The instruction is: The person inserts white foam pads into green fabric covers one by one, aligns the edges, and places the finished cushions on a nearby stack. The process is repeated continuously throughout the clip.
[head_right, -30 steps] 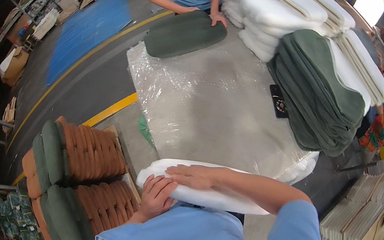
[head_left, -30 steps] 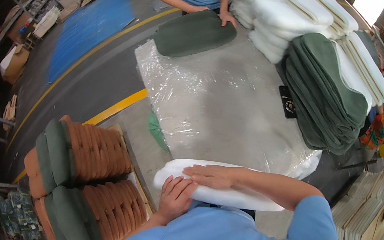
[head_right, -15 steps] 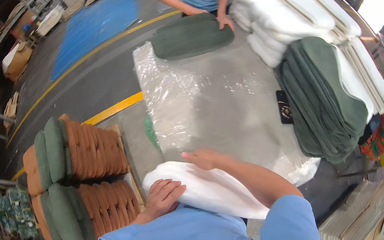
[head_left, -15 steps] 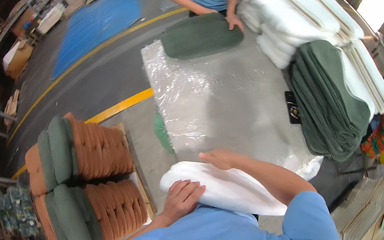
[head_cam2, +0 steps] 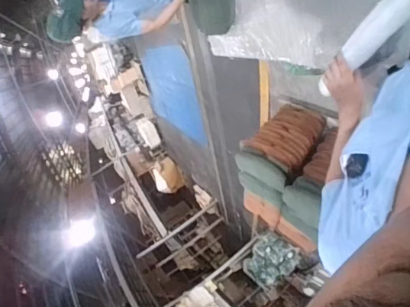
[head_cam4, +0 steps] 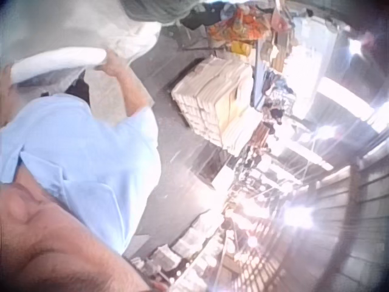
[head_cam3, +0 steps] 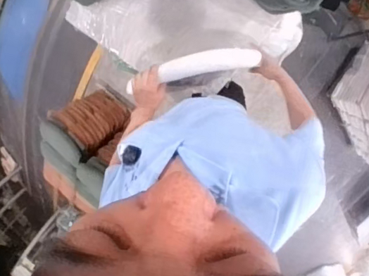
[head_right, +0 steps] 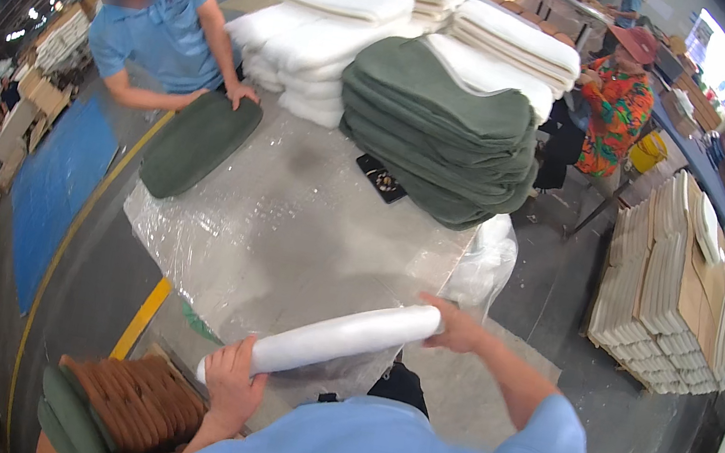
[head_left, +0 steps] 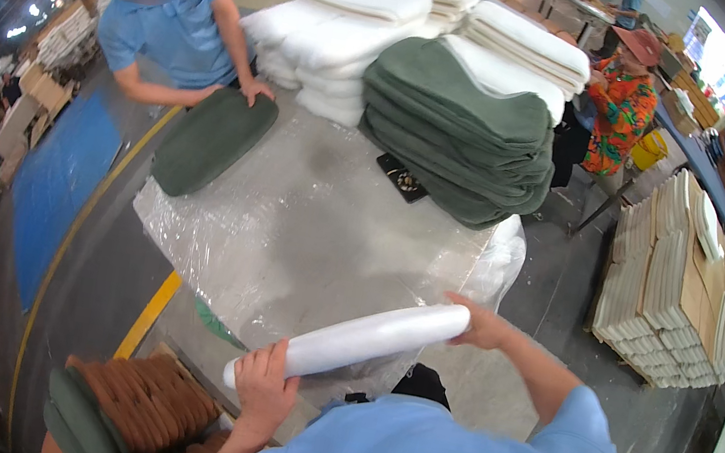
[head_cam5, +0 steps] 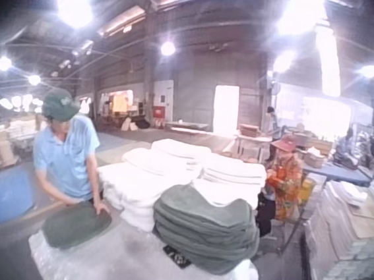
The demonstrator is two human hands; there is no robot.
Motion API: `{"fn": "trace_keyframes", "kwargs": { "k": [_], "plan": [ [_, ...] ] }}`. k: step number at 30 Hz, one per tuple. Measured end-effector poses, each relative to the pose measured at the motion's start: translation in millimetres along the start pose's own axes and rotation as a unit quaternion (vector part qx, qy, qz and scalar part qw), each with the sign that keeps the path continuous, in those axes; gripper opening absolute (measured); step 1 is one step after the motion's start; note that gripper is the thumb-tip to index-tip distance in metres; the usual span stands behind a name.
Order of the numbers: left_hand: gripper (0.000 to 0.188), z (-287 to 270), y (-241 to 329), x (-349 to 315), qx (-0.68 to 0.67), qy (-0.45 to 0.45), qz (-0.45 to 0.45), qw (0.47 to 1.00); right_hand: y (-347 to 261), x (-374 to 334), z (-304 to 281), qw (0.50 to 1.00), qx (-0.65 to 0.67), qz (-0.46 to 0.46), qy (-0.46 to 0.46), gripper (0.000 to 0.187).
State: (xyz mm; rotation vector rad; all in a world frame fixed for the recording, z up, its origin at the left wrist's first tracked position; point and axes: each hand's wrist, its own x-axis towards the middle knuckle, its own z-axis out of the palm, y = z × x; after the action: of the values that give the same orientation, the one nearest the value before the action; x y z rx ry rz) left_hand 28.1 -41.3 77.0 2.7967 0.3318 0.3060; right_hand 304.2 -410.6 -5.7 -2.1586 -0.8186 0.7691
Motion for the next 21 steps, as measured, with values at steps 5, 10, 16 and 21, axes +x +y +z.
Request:
{"fn": "trace_keyframes", "kwargs": {
  "k": [5, 10, 16, 21],
  "plan": [
    [0.065, -21, -28, 62, -0.040, -0.115, 0.004, 0.993, -8, 28, 31, 0.997, 0.071, 0.029, 0.023, 0.068],
    [0.070, -59, -37, 101, -0.178, -0.289, -0.105, 0.935, -46, 18, 3, 0.986, 0.163, 0.033, 0.012, 0.067],
    [0.097, 22, -53, 112, 0.022, -0.400, -0.104, 0.910, 6, 32, 36, 0.973, 0.155, 0.167, -0.028, 0.082],
    [0.097, 90, -8, 68, 0.055, -0.315, -0.075, 0.945, 3, 46, 38, 0.979, 0.072, 0.182, -0.060, 0.084]
  ]
}}
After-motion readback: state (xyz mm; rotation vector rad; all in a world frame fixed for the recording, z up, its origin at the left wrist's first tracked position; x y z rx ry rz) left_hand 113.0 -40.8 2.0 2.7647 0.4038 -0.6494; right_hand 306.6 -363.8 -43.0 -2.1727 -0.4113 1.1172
